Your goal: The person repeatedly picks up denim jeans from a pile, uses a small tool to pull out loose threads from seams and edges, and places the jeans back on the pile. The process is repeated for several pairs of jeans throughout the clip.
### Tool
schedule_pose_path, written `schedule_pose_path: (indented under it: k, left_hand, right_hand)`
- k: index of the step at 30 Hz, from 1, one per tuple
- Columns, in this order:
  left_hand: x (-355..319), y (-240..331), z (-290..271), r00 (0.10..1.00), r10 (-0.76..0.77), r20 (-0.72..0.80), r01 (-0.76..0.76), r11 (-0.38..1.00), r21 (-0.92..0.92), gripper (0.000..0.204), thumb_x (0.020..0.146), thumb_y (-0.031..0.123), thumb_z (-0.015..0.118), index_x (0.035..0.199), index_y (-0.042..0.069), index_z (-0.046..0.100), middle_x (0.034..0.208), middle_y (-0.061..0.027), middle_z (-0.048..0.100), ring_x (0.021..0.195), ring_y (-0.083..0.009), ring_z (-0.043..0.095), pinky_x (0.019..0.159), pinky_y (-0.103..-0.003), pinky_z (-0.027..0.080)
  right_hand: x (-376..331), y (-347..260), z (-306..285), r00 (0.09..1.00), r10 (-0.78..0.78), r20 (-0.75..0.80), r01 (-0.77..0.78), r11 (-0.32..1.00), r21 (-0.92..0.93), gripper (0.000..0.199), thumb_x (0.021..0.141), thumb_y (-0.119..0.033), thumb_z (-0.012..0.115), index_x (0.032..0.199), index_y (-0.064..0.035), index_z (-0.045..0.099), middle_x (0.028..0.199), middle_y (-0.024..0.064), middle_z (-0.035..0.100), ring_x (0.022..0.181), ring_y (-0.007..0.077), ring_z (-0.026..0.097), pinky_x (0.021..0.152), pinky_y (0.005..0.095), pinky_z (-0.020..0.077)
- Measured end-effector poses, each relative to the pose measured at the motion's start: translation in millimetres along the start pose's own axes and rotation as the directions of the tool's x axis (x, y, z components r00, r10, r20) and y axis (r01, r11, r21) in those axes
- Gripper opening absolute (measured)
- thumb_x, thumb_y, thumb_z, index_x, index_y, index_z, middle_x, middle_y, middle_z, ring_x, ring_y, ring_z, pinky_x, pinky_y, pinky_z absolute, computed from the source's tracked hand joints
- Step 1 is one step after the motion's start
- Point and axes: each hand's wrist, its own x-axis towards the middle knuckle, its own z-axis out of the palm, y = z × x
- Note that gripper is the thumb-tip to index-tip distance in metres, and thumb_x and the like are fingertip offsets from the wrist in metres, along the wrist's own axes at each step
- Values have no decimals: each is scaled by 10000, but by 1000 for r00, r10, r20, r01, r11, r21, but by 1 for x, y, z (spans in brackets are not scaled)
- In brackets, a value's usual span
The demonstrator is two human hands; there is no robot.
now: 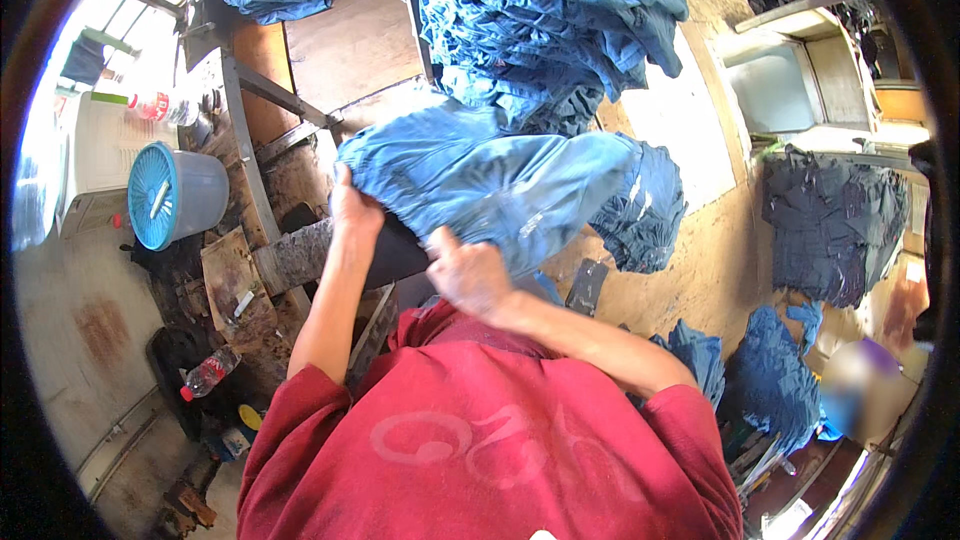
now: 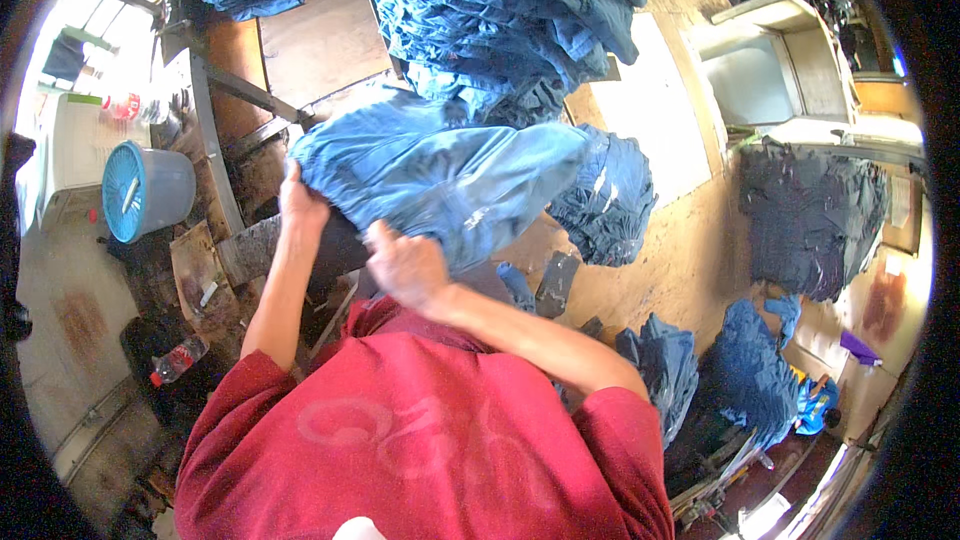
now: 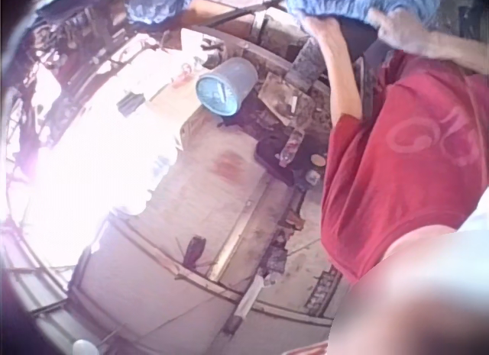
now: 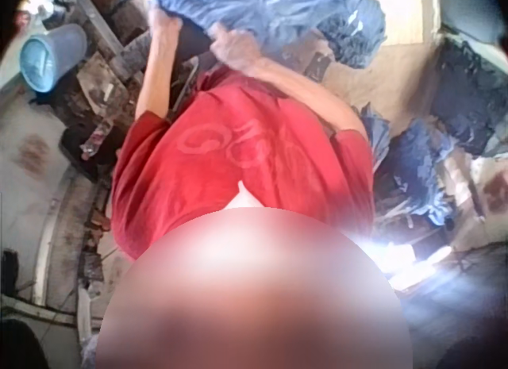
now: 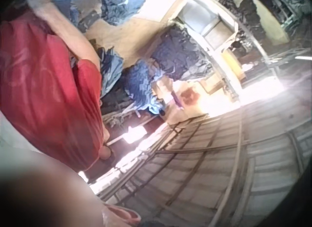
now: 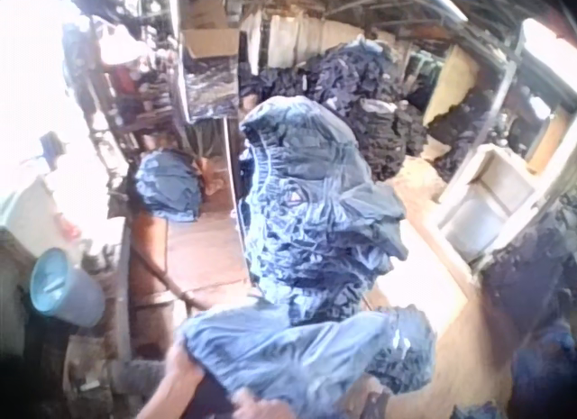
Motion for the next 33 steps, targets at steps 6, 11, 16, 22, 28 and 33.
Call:
schedule_pose_path:
  k: [6, 11, 16, 22, 28, 33]
  left_hand:
    - [-94, 3, -46, 967, -199, 161, 198, 980, 25, 1061, 945, 865, 430, 1547, -9, 479, 1539, -162, 570, 1403, -339, 541, 1218, -520, 385]
    - [-125, -27, -84, 784, -489, 382, 44, 658, 752, 634, 913, 173, 862, 1474, 70, 587, 1305, 15, 672, 1185, -133, 603, 1036, -345, 501]
    - [-119, 50, -133, 823, -512, 246, 10, 446, 895, 535, 951, 144, 822, 1421, 1, 609, 1292, -28, 697, 1144, -130, 630, 1051, -338, 502]
    - [-111, 32, -115, 876, -414, 247, 171, 746, 644, 561, 927, 102, 822, 1434, 31, 593, 1284, -51, 722, 1139, -182, 696, 1057, -386, 540]
    - [-112, 19, -104, 888, -337, 311, -21, 647, 762, 619, 918, 82, 836, 1474, 20, 571, 1378, -36, 662, 1222, -168, 629, 1127, -358, 462]
    - [-124, 85, -165, 899, -392, 194, 22, 484, 875, 665, 907, 163, 861, 1482, 3, 568, 1378, -39, 673, 1228, -171, 621, 1140, -366, 445]
  right_hand:
    - [19, -59, 8, 998, -45, 51, 28, 954, 300, 214, 971, -173, 657, 1090, -74, 509, 692, 190, 685, 635, 419, 709, 559, 547, 548]
    - [-4, 14, -62, 978, 210, 6, -202, 929, 310, 287, 1030, -248, 709, 908, -33, 563, 661, 121, 574, 590, 175, 577, 556, 418, 481]
    - [-4, 141, -98, 820, 324, -472, -413, 906, -95, 557, 955, -529, 763, 1057, -13, 580, 942, 150, 631, 862, 358, 636, 786, 493, 517]
    - [8, 207, -72, 759, 570, -314, -596, 803, 17, 635, 907, -543, 812, 1037, 21, 550, 841, 181, 683, 789, 403, 691, 748, 488, 535]
    - [20, 201, -49, 846, 249, -471, -345, 930, -128, 380, 997, -403, 745, 990, -70, 561, 723, 184, 665, 652, 439, 668, 607, 533, 511]
    - [36, 251, -90, 815, 73, -575, -259, 933, -248, 230, 1061, -260, 659, 931, -107, 548, 636, 176, 644, 617, 406, 700, 500, 506, 496]
